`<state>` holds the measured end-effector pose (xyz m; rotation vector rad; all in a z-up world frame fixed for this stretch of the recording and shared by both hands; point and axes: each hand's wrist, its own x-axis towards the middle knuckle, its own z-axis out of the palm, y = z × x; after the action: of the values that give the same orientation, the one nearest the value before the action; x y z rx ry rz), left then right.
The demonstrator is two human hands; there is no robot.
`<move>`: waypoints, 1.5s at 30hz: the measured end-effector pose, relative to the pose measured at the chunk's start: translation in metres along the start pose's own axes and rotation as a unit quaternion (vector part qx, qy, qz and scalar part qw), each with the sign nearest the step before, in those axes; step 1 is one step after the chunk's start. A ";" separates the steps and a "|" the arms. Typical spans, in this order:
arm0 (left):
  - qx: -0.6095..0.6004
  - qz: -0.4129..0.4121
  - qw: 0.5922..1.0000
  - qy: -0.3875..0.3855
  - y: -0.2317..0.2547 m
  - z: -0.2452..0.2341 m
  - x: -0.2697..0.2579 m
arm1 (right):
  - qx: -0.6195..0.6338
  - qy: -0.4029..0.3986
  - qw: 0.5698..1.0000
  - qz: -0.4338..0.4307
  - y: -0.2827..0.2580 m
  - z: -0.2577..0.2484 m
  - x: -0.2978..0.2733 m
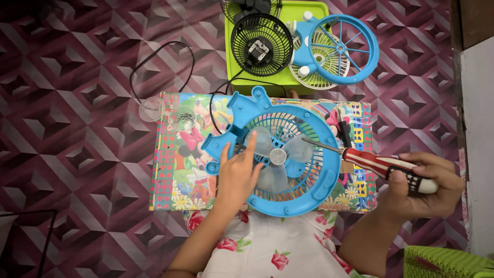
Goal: The person uses a screwdriver to tighten the central nut on the fan blade hub of a blue electric fan. They repeatedly rotate the screwdriver and check the blade stability by hand throughout the clip.
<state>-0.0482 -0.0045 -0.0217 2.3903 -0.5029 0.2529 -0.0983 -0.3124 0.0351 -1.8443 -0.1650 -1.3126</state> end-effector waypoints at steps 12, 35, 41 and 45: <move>-0.085 0.054 0.986 0.136 -0.005 0.002 -0.007 | 0.061 -0.057 0.996 0.041 0.005 0.018 0.000; -0.083 0.020 0.991 0.105 0.001 -0.003 0.000 | 0.135 -0.011 0.989 0.061 -0.001 0.047 0.009; -0.063 0.010 0.994 0.093 0.000 -0.002 -0.001 | 0.163 -0.312 0.936 0.013 -0.044 0.045 0.038; -0.040 0.048 0.996 0.059 -0.003 -0.004 -0.001 | 0.089 -0.295 0.949 -0.064 -0.042 0.047 -0.004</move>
<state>-0.0480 0.0003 -0.0208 2.2617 -0.5622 0.4076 -0.0890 -0.2521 0.0503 -2.0419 -0.7050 -0.7576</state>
